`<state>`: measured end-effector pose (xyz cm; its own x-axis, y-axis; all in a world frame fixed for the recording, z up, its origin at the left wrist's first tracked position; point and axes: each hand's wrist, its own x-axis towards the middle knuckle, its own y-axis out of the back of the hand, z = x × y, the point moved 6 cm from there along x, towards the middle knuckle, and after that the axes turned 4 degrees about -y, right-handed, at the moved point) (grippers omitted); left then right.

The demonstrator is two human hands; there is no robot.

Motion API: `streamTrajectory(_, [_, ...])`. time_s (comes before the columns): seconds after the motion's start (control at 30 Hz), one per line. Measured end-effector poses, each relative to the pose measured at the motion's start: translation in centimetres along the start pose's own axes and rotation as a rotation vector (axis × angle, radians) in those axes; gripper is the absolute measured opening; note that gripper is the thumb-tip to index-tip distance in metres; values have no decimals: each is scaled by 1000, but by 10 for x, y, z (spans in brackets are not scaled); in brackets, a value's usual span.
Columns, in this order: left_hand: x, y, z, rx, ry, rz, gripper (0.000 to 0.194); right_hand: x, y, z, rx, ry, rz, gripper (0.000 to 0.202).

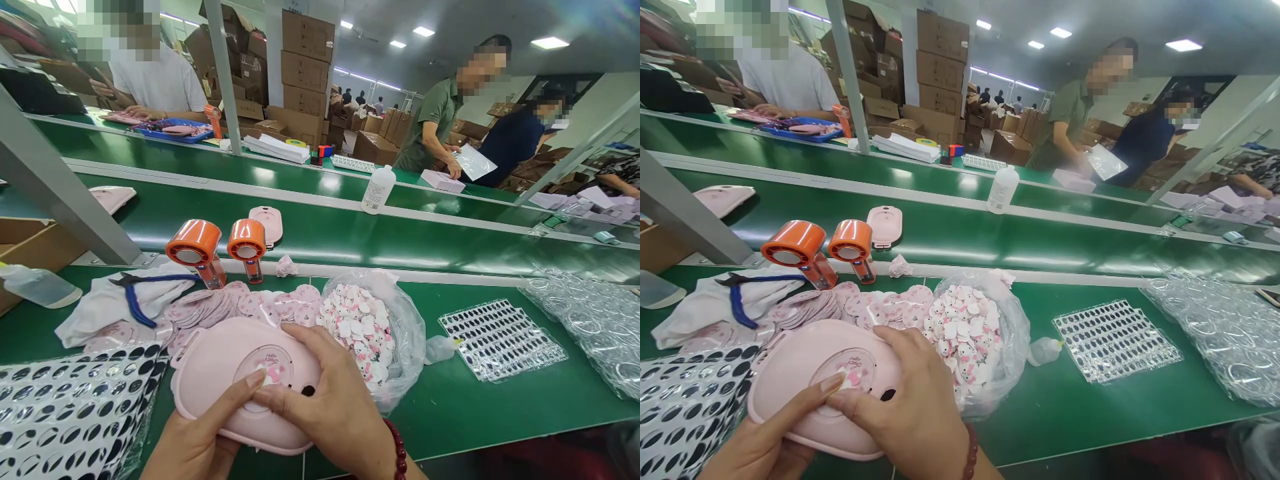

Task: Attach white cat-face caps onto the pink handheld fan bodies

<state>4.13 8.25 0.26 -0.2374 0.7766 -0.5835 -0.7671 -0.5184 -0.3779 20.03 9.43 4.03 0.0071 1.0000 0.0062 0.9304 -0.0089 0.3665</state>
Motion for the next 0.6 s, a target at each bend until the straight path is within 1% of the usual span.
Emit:
streamTrajectory(0.07, [0,0,0,-13,2,14,90,1,0,-3,-30,18,-32,61])
streamTrajectory(0.2, [-1,-2,1,8,6,-14,81,2,-2,-1,-59,38,-116,64])
streamTrajectory(0.27, [0,-2,0,28,12,-21,79,2,-2,3,-39,19,-133,65])
streamTrajectory(0.4, [1,-1,0,45,13,-40,79,3,0,8,23,-6,-156,61])
streamTrajectory(0.53, [2,-1,2,80,-13,-56,76,3,2,7,30,-57,-211,65])
streamTrajectory(0.6, [2,-2,3,82,-22,-55,77,4,1,6,26,-72,-213,67])
